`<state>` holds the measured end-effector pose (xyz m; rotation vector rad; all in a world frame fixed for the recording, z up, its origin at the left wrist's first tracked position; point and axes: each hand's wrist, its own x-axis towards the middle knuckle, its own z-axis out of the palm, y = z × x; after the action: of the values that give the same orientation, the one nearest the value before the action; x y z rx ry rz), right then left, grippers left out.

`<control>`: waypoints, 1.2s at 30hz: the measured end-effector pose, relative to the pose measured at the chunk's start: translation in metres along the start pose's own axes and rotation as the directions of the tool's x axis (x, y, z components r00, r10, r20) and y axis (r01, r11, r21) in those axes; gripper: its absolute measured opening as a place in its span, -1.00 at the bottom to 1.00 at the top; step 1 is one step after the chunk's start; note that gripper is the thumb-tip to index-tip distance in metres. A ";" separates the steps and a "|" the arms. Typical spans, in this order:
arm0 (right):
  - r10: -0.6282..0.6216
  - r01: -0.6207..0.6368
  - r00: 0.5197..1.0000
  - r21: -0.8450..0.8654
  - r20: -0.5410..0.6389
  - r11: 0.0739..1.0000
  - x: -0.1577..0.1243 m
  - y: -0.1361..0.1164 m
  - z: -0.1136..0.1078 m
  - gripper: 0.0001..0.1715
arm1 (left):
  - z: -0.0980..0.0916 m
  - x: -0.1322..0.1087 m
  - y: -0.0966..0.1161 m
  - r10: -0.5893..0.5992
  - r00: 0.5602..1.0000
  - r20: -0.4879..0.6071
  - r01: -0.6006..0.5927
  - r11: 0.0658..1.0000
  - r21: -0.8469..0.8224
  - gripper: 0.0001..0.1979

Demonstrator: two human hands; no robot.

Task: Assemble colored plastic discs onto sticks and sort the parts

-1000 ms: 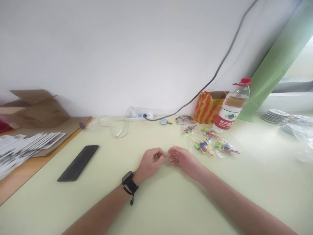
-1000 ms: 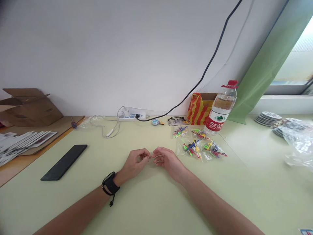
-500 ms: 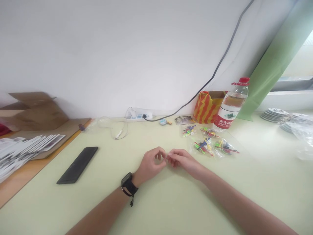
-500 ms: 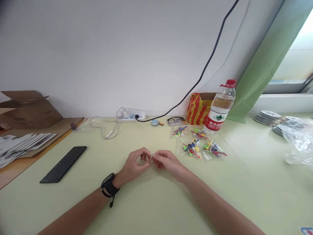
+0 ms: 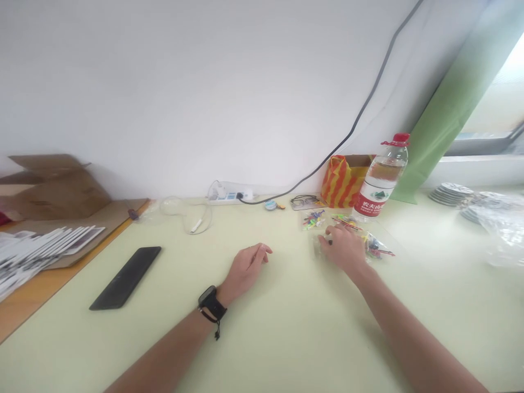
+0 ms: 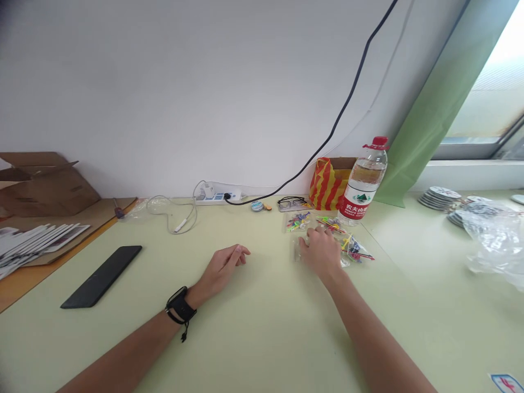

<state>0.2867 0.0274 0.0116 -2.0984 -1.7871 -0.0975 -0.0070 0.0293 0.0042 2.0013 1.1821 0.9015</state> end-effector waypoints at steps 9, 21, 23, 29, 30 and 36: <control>-0.230 0.192 0.972 0.394 0.052 0.899 -0.014 -0.027 0.010 -0.69 | 0.001 -0.003 0.005 0.103 0.991 0.081 -0.114 0.982 0.150 -0.53; -0.476 0.126 0.832 0.739 0.284 0.662 -0.015 -0.058 0.011 -0.80 | -0.008 0.015 0.002 -0.114 0.978 0.177 0.137 0.983 -0.125 -0.61; -0.524 0.162 0.773 0.689 0.357 0.707 -0.004 -0.062 0.002 -0.74 | -0.015 0.023 0.008 -0.093 0.973 0.209 0.131 0.976 -0.175 -0.68; -0.671 0.249 0.554 0.671 0.492 0.698 0.043 -0.075 -0.045 -0.76 | -0.047 0.051 0.040 -0.087 0.925 0.370 0.157 0.974 -0.162 -0.77; -0.674 0.252 0.548 0.671 0.494 0.697 0.049 -0.078 -0.052 -0.76 | -0.052 0.056 0.046 -0.074 0.914 0.399 0.146 0.977 -0.153 -0.73; -0.683 0.294 0.583 0.669 0.440 0.683 0.060 -0.089 -0.074 -0.80 | -0.069 0.069 0.070 0.029 0.885 0.464 -0.033 0.999 -0.001 -0.63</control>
<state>0.2261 0.0699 0.1193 -1.1860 -2.4120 1.0287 -0.0058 0.0761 0.1145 2.0889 0.8799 0.3890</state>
